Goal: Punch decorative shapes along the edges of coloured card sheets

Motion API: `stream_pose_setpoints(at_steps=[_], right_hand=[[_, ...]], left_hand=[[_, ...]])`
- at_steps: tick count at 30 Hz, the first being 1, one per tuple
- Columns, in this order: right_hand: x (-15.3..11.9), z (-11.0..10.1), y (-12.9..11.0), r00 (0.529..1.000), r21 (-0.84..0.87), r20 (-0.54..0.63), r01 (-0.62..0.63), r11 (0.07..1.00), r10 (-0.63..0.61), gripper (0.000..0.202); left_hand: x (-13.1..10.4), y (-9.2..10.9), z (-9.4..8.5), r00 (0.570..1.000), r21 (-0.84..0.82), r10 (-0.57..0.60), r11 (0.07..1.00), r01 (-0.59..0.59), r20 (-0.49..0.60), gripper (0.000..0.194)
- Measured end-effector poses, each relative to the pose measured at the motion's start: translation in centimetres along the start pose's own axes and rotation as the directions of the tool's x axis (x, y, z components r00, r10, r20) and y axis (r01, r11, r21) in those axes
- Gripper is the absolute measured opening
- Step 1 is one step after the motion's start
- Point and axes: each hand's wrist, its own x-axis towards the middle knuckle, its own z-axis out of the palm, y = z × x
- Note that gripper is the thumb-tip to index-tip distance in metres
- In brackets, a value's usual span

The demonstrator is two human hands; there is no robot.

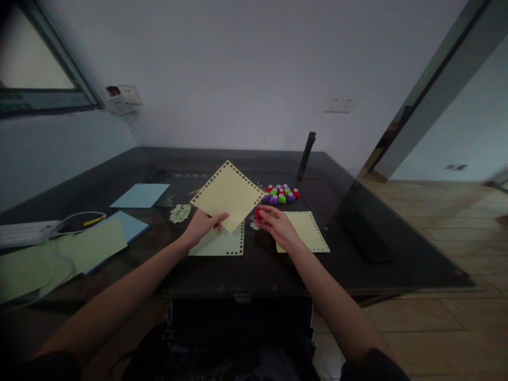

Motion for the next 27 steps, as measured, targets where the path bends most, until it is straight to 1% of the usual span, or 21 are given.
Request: stream_pose_setpoints(at_steps=[6, 8, 11, 15, 23, 27], right_hand=[[-0.07, 0.02, 0.08, 0.998, 0.001, -0.060, -0.001, 1.000, 0.001, 0.034], [-0.02, -0.04, 0.10, 0.997, -0.004, -0.073, -0.001, 1.000, 0.001, 0.033], [0.03, -0.13, 0.16, 0.997, -0.004, -0.071, -0.018, 1.000, 0.017, 0.028], [0.01, -0.11, 0.17, 0.997, 0.009, -0.073, -0.027, 1.000, 0.028, 0.026], [-0.18, 0.18, -0.01, 0.997, 0.011, -0.074, -0.019, 1.000, 0.020, 0.027], [-0.20, 0.26, 0.04, 0.997, 0.025, -0.079, -0.010, 1.000, 0.012, 0.030]], left_hand=[[0.20, -0.54, 0.00, 0.999, 0.038, 0.008, 0.999, -0.010, 0.045, 0.019], [0.20, -0.62, 0.06, 0.999, 0.055, 0.007, 0.998, -0.009, 0.042, 0.018], [0.15, -0.73, 0.04, 1.000, 0.090, 0.015, 0.996, -0.017, 0.022, 0.019], [0.13, -0.81, -0.08, 0.999, 0.116, 0.040, 0.992, -0.042, 0.020, 0.020], [0.14, -0.91, -0.21, 0.998, 0.155, 0.051, 0.986, -0.055, 0.026, 0.023], [-0.01, -0.87, -0.08, 0.998, 0.174, 0.045, 0.983, -0.053, 0.048, 0.024]])
